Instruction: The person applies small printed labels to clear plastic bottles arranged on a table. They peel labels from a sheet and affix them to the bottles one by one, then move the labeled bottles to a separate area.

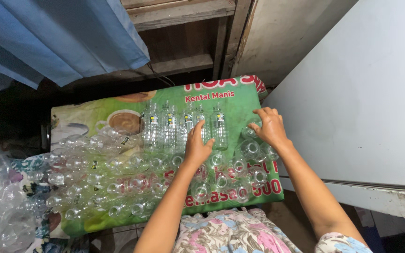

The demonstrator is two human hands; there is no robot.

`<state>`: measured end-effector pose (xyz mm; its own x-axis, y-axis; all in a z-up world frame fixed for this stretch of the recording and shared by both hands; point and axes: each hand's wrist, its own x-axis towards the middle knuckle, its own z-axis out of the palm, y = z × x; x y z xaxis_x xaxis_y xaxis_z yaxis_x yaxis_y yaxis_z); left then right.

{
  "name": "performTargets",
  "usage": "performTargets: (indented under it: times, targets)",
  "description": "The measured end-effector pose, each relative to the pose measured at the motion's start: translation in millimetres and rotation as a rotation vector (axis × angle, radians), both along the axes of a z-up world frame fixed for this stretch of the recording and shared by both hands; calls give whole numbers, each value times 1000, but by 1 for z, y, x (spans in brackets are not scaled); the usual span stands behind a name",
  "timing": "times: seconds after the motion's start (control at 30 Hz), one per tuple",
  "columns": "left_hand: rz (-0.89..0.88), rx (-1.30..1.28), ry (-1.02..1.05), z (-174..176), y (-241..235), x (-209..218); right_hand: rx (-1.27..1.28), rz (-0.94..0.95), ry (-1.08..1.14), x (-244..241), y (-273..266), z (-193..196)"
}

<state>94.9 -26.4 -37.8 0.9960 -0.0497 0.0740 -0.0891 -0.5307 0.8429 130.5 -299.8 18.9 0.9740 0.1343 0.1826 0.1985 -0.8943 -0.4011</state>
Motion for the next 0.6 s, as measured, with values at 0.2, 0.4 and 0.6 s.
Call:
performTargets:
  times: [0.2,0.4,0.6]
  targets:
    - [35,1,34,-10,8,5,168,62,-27,27,30,-13]
    - [102,107,91,-25,21,15,292,-73,393,87,71,-101]
    - [97,98,36,-38,31,10,137,-290,568,118,92,-194]
